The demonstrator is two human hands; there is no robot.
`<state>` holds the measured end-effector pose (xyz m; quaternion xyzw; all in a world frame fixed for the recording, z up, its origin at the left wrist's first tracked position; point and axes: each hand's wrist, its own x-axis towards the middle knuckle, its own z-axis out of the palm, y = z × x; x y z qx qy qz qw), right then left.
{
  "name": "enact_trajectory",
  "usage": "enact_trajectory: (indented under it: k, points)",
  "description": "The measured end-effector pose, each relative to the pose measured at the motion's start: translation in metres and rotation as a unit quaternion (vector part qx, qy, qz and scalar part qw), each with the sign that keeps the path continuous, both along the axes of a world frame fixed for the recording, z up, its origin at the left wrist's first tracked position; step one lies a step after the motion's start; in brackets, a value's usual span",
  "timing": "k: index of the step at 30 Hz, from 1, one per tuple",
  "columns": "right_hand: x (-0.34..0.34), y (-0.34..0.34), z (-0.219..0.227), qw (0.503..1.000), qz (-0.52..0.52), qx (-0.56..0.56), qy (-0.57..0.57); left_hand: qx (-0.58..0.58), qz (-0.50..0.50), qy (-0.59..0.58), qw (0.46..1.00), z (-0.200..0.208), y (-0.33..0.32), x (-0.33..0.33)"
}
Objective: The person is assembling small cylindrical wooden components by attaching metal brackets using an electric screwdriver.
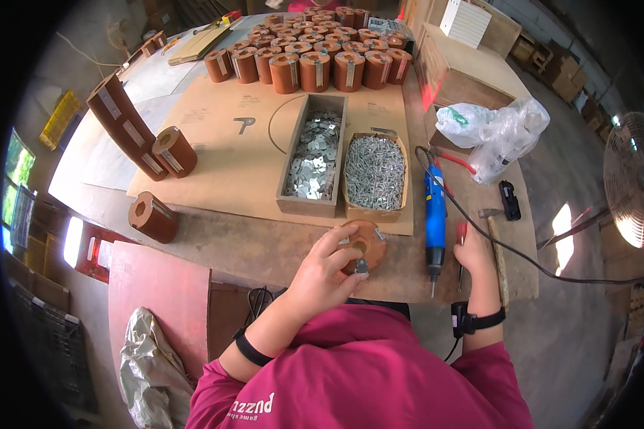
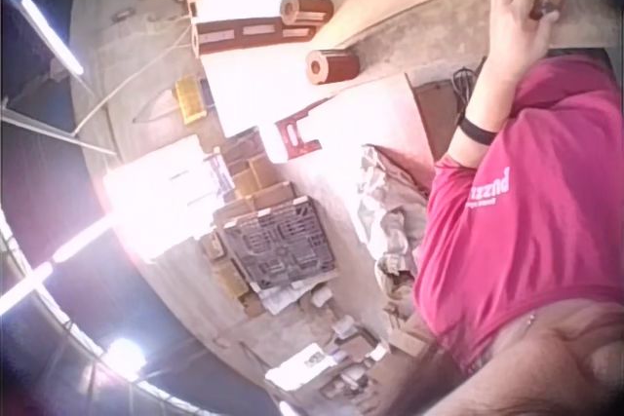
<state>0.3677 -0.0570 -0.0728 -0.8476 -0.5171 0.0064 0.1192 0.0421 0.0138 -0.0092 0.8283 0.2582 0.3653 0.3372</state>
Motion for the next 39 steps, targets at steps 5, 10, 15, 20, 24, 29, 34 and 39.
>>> enact_trajectory:
  k: [5,10,15,20,24,29,34,39]
  points:
    - [-0.039,-0.039,0.063,0.932,-0.025,-0.121,0.341,-0.006,-0.003,0.002,1.0,0.001,-0.001,0.001]
    - [-0.086,-0.048,0.126,0.715,0.145,0.119,0.674,0.022,-0.005,0.009,1.0,0.001,0.003,-0.001]
    - [-0.13,-0.014,0.173,0.537,0.246,0.308,0.746,0.038,0.003,0.003,0.999,0.0,0.002,-0.001]
    - [-0.162,0.011,0.15,0.448,0.296,0.373,0.757,-0.024,-0.012,-0.01,1.0,-0.001,-0.001,0.0]
    - [-0.177,0.032,0.133,0.491,0.278,0.401,0.722,-0.008,-0.004,0.001,1.0,0.0,0.0,-0.002]
    - [-0.183,0.041,0.126,0.519,0.262,0.411,0.702,0.01,0.001,-0.014,1.0,-0.001,0.001,-0.001]
    - [-0.185,0.043,0.123,0.536,0.272,0.413,0.684,0.029,-0.001,-0.012,1.0,0.001,0.004,-0.002]
    - [-0.188,0.044,0.121,0.546,0.276,0.412,0.675,0.005,-0.001,-0.016,1.0,-0.001,0.003,-0.001]
